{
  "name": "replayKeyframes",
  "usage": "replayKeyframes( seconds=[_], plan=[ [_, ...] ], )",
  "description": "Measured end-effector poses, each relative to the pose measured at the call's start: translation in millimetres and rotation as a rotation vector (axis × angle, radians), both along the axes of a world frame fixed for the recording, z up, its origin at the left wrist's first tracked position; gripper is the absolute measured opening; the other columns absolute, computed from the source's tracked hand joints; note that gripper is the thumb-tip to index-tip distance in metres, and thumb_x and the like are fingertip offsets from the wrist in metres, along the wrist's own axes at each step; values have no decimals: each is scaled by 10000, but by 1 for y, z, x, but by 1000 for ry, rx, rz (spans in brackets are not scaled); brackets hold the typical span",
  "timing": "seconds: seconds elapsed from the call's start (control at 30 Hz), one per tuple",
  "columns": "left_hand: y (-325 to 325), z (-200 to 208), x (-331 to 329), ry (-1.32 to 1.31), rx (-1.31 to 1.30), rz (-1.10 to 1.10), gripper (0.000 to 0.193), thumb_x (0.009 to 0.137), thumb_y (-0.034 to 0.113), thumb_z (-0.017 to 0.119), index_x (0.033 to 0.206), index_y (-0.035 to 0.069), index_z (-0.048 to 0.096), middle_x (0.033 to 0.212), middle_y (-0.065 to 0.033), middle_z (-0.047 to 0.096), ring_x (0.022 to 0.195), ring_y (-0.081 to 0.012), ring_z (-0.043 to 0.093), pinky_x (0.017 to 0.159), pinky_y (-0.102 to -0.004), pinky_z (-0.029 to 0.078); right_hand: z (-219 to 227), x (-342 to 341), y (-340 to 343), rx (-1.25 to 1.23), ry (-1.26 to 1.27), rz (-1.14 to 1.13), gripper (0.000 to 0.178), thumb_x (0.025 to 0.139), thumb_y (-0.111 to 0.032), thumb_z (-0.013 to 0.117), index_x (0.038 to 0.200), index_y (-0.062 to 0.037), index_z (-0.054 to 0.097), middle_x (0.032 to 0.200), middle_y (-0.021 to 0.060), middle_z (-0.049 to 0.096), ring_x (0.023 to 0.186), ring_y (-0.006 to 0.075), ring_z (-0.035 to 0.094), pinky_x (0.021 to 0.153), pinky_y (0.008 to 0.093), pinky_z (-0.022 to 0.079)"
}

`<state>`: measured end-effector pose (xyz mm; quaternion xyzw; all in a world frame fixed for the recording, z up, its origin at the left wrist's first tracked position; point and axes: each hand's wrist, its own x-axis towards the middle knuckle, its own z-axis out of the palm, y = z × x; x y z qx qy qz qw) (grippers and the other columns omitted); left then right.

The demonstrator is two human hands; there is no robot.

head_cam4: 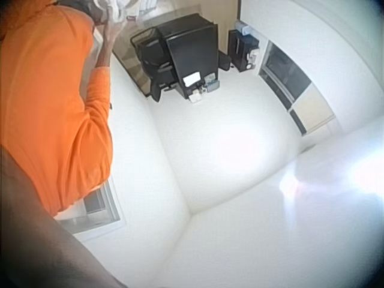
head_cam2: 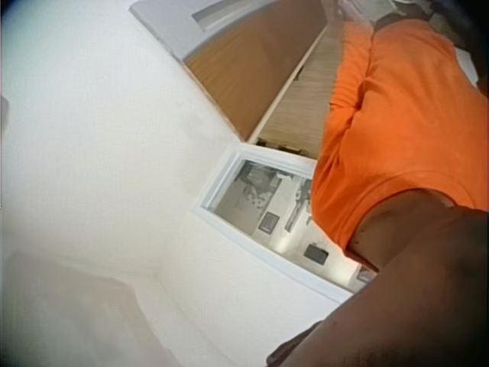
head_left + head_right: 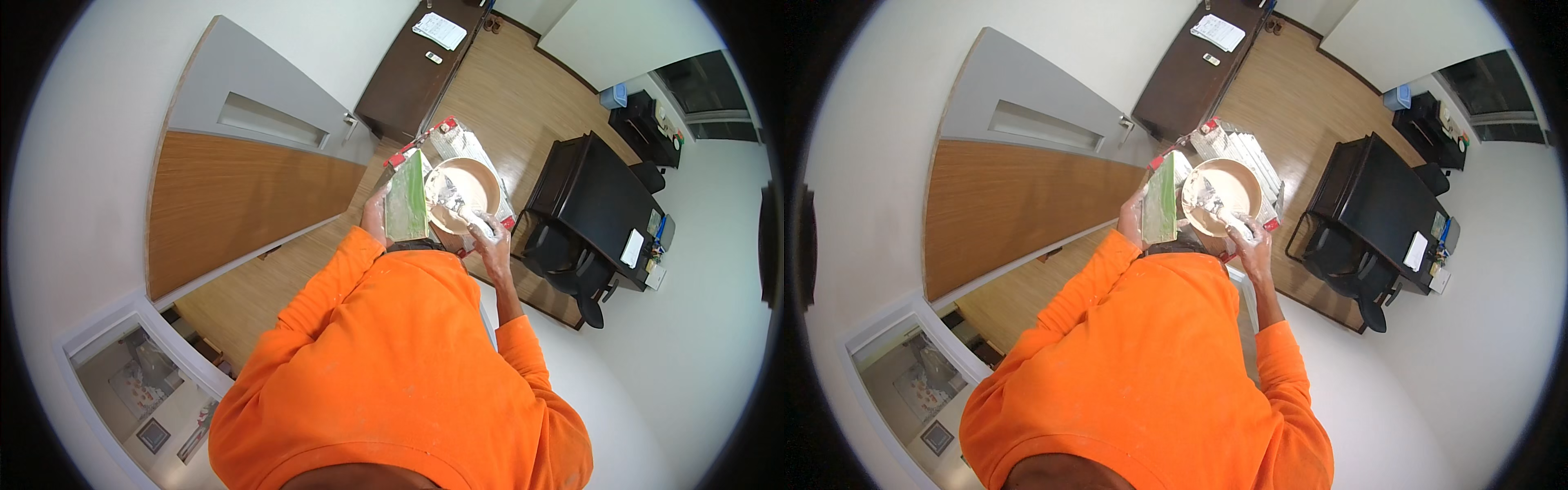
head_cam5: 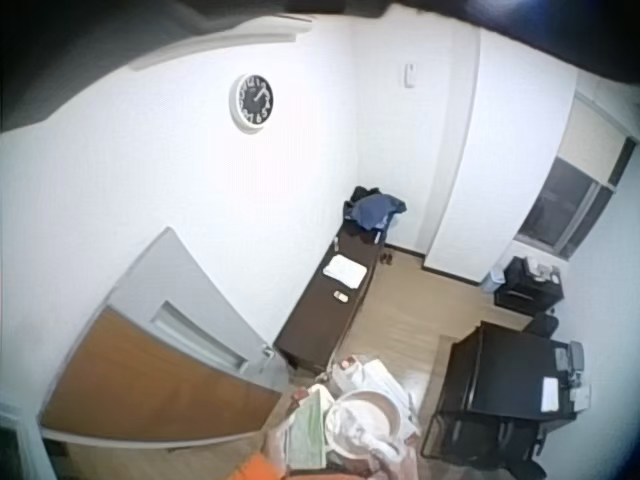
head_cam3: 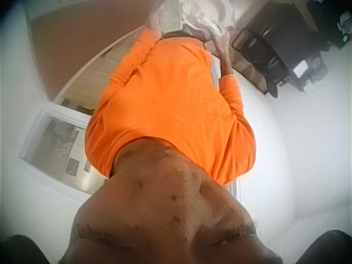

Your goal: The person scoops plaster from a container onto a green trowel and applies it to the upper wall near the ceiling. The person repeatedly reloads the trowel and smooths the plaster across the wall surface.

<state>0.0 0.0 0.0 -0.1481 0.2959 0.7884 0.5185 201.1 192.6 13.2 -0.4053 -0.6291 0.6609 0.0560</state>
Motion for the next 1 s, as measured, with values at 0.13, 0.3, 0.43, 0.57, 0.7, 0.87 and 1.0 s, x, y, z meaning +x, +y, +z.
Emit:
replayKeyframes(
  seconds=[0.13, 0.3, 0.43, 0.57, 0.7, 0.87, 1.0],
  plan=[
    [-16, -6, 10, -49, -11, 10, 535, 1003, 393, 385, 1442, 90, 432, 1355, -160, 544, 1205, -342, 545, 1008, -640, 409, 15, 16, -11, -76, -20, -3, 374, 826, -173, 744, 1168, -31, 693, 968, 28, 677, 739, 72, 570, 625, 223, 472],
    [-3, 22, -2, -103, -27, 67, 441, 998, 315, 443, 1304, 18, 556, 1228, -129, 637, 1078, -247, 630, 960, -382, 497, 12, 7, -8, -68, 52, -30, 371, 826, -139, 732, 1164, 4, 682, 939, 30, 676, 706, 77, 563, 596, 227, 461],
    [-6, 9, -4, -112, -14, 84, 436, 996, 315, 448, 1300, 22, 558, 1229, -126, 638, 1080, -246, 629, 957, -383, 500, 5, 11, -9, -142, 62, -124, 352, 828, -98, 717, 1162, 7, 679, 880, 30, 676, 649, 58, 543, 534, 210, 408],
    [-17, -18, -14, -82, -27, 95, 542, 996, 402, 409, 1397, 43, 472, 1287, -174, 588, 1108, -322, 597, 997, -538, 463, 7, 16, -9, -224, 81, -221, 324, 838, -56, 678, 1156, 10, 672, 796, 10, 651, 581, 35, 492, 480, 204, 336],
    [-33, -17, -36, -22, -93, 110, 478, 1007, 339, 429, 1337, 4, 510, 1228, -146, 632, 1082, -277, 633, 980, -430, 495, 14, 17, -12, -372, 199, -310, 338, 843, -37, 649, 1175, 25, 634, 771, 1, 614, 566, 38, 462, 489, 211, 336],
    [-32, 20, -56, -5, -79, 74, 404, 976, 223, 521, 1305, -13, 523, 1219, -136, 638, 1066, -253, 651, 932, -387, 524, 51, 1, -16, -417, 361, -278, 391, 828, -33, 669, 1207, 21, 586, 928, 49, 637, 638, 80, 526, 529, 215, 390],
    [-5, 87, -59, 198, -116, -43, 408, 921, 120, 593, 1296, -23, 517, 1195, -131, 638, 1056, -217, 647, 923, -356, 525, 82, -13, -11, -294, 408, -208, 379, 742, 31, 730, 1108, 12, 628, 1013, 79, 628, 773, 122, 602, 621, 245, 479]
  ],
)
